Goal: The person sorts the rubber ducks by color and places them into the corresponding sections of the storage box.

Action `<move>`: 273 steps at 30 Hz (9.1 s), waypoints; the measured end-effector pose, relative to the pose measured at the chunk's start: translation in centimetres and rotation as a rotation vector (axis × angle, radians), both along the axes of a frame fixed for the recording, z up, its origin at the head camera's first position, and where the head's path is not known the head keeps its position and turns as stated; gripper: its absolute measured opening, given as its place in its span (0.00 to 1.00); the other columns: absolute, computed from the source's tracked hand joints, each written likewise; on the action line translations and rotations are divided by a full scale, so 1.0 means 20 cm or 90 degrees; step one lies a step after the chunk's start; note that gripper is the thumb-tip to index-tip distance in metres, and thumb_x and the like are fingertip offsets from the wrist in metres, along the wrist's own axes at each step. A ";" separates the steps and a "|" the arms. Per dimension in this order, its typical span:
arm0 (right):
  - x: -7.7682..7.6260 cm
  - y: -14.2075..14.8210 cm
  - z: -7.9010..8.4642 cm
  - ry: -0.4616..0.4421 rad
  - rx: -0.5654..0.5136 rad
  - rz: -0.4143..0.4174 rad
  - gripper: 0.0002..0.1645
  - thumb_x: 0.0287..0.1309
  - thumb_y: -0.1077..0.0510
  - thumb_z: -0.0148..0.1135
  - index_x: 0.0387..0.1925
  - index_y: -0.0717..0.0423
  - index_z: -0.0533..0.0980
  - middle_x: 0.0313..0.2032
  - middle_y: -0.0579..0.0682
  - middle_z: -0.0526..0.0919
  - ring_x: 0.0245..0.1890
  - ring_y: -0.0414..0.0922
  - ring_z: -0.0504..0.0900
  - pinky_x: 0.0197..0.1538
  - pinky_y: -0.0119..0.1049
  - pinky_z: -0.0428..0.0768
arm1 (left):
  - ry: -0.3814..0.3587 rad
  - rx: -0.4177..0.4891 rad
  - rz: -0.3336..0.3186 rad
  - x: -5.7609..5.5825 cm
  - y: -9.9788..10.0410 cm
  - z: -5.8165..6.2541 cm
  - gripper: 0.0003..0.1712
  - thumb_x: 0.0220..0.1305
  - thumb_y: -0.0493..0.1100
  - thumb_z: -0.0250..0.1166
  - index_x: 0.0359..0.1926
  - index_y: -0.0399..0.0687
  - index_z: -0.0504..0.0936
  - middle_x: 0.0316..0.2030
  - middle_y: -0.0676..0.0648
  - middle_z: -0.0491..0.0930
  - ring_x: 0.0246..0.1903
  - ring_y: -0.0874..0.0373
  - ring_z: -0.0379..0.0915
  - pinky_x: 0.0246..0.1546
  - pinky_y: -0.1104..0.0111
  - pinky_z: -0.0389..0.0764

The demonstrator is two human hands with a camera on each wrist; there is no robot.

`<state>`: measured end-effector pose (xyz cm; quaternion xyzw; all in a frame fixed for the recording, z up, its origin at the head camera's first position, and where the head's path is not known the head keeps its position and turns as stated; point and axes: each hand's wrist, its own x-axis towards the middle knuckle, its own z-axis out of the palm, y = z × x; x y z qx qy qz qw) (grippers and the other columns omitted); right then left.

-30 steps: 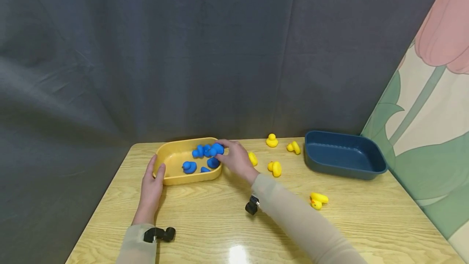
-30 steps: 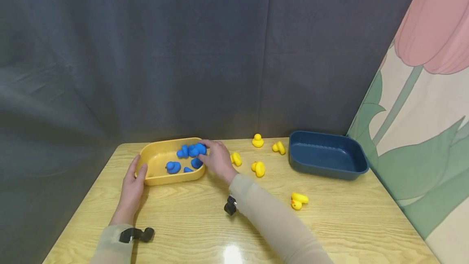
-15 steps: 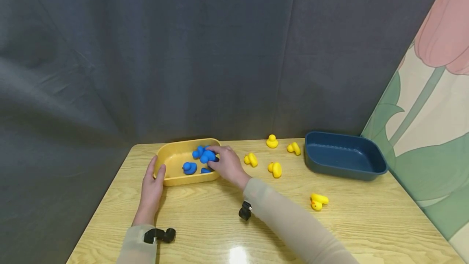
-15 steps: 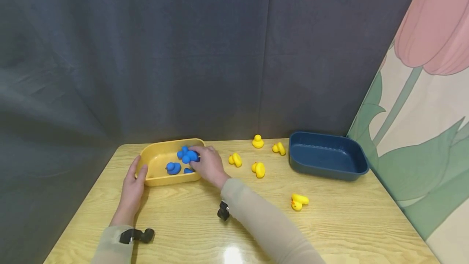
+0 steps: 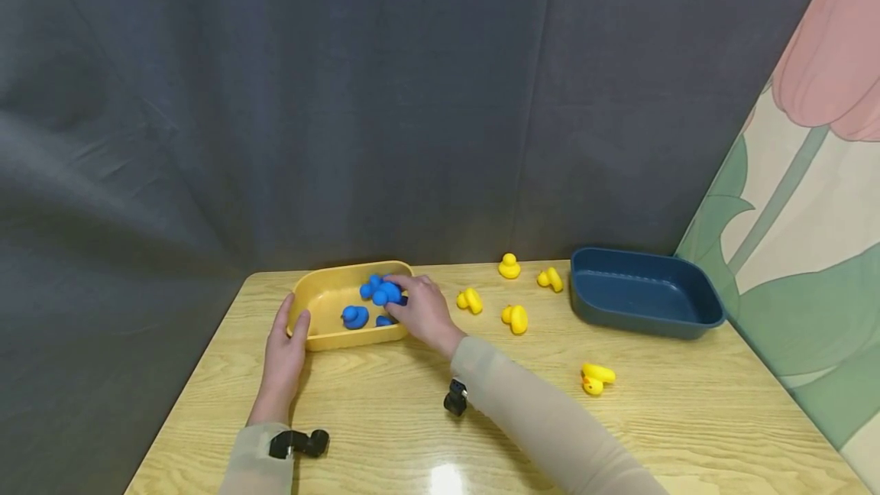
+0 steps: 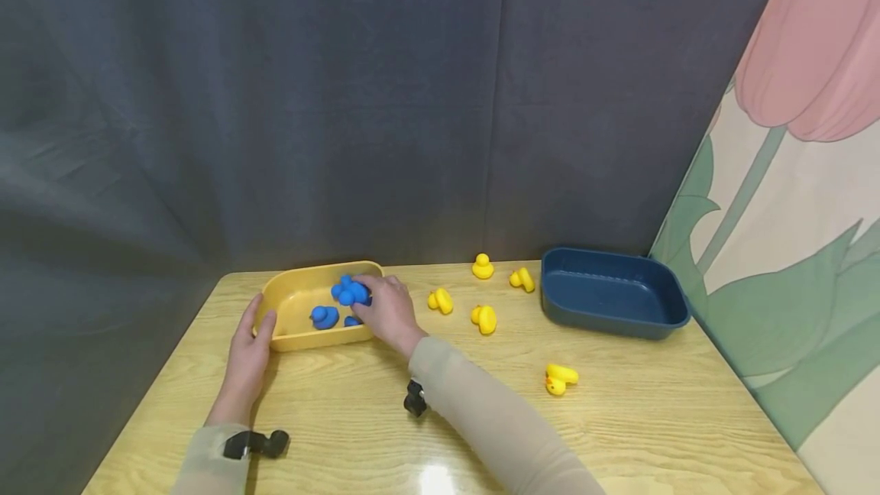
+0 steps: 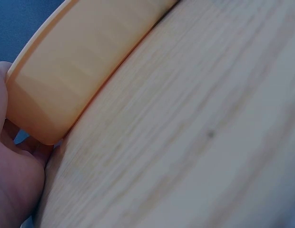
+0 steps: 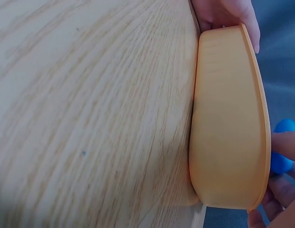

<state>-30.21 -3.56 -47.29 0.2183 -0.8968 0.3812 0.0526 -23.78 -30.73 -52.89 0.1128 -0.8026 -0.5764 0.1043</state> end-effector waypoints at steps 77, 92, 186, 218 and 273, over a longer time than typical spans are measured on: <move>0.31 0.75 0.26 0.033 -0.065 -0.046 0.41 0.68 0.53 0.80 0.79 0.51 0.75 0.73 0.52 0.78 0.69 0.58 0.78 0.70 0.59 0.78 | 0.139 -0.201 0.076 0.07 0.14 0.24 0.40 0.86 0.50 0.59 0.87 0.39 0.58 0.85 0.32 0.53 0.84 0.33 0.46 0.82 0.36 0.52; 0.45 1.10 0.26 0.034 -0.076 -0.137 0.39 0.72 0.56 0.76 0.79 0.55 0.74 0.70 0.57 0.78 0.69 0.59 0.77 0.73 0.65 0.73 | 0.275 -0.269 -0.045 0.11 0.51 0.39 0.39 0.80 0.42 0.69 0.84 0.37 0.65 0.82 0.35 0.62 0.83 0.33 0.50 0.81 0.37 0.53; 0.35 2.24 -0.20 -0.157 -0.328 -0.400 0.55 0.80 0.46 0.67 0.92 0.41 0.44 0.89 0.59 0.40 0.86 0.59 0.48 0.63 0.13 0.66 | 0.162 -0.379 -0.628 0.07 1.97 0.15 0.34 0.71 0.44 0.79 0.75 0.57 0.81 0.69 0.58 0.82 0.68 0.65 0.75 0.71 0.73 0.72; 0.36 2.22 -0.19 -0.156 -0.334 -0.388 0.58 0.80 0.47 0.68 0.92 0.43 0.41 0.88 0.60 0.43 0.86 0.62 0.50 0.63 0.13 0.66 | 0.200 -0.234 -0.362 -0.12 2.00 0.34 0.36 0.71 0.49 0.79 0.77 0.58 0.79 0.69 0.57 0.82 0.67 0.56 0.77 0.67 0.61 0.79; 0.38 2.22 -0.19 -0.159 -0.329 -0.388 0.58 0.80 0.47 0.67 0.92 0.43 0.40 0.88 0.60 0.42 0.85 0.64 0.50 0.64 0.13 0.66 | 0.218 -0.277 -0.306 -0.24 1.75 0.21 0.32 0.76 0.48 0.75 0.76 0.51 0.79 0.76 0.48 0.75 0.75 0.43 0.68 0.76 0.49 0.70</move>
